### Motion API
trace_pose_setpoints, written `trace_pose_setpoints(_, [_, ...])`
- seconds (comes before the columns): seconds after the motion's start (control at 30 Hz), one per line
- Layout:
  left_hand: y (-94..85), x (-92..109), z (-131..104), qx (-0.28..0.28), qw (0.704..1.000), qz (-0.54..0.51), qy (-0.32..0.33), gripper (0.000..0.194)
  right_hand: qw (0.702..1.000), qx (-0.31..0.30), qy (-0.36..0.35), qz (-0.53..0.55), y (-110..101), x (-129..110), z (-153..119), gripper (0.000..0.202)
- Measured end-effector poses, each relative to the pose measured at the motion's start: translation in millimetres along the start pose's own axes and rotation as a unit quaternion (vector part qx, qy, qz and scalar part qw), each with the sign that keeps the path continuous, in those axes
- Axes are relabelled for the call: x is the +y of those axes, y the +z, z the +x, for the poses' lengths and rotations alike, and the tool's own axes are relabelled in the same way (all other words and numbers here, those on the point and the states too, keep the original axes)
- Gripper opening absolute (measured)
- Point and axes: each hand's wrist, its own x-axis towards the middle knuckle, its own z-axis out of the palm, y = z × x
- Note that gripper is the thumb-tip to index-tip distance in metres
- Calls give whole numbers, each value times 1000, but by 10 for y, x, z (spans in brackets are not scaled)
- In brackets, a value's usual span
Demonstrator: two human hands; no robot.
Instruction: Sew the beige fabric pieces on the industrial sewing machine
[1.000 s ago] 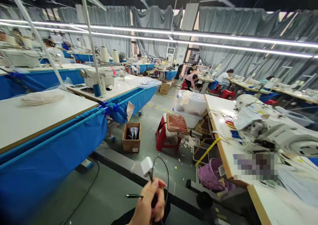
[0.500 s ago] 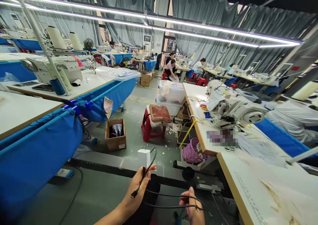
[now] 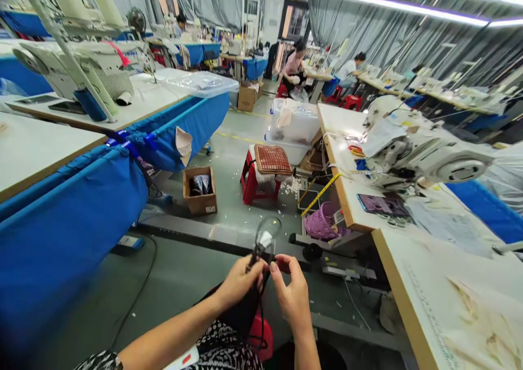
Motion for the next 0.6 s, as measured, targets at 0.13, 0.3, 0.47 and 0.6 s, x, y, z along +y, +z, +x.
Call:
trace_pose_setpoints(0.13, [-200,-57,151,181,982,-59,9,49,983,-182,27,-6,308,122,-417,51])
trace_pose_setpoints(0.3, [-386,-73,245,224,966,-132,17,56,973,-225,-17,53,700,285,-787,57])
trace_pose_setpoints(0.47, [-501,-70,327,304,938,-158,41,59,985,-100,-136,-24,789,405,-800,20])
trace_pose_setpoints(0.6, [-647,-153,408,300,939,-167,16,65,893,-429,-136,-4,1068,238,-795,17])
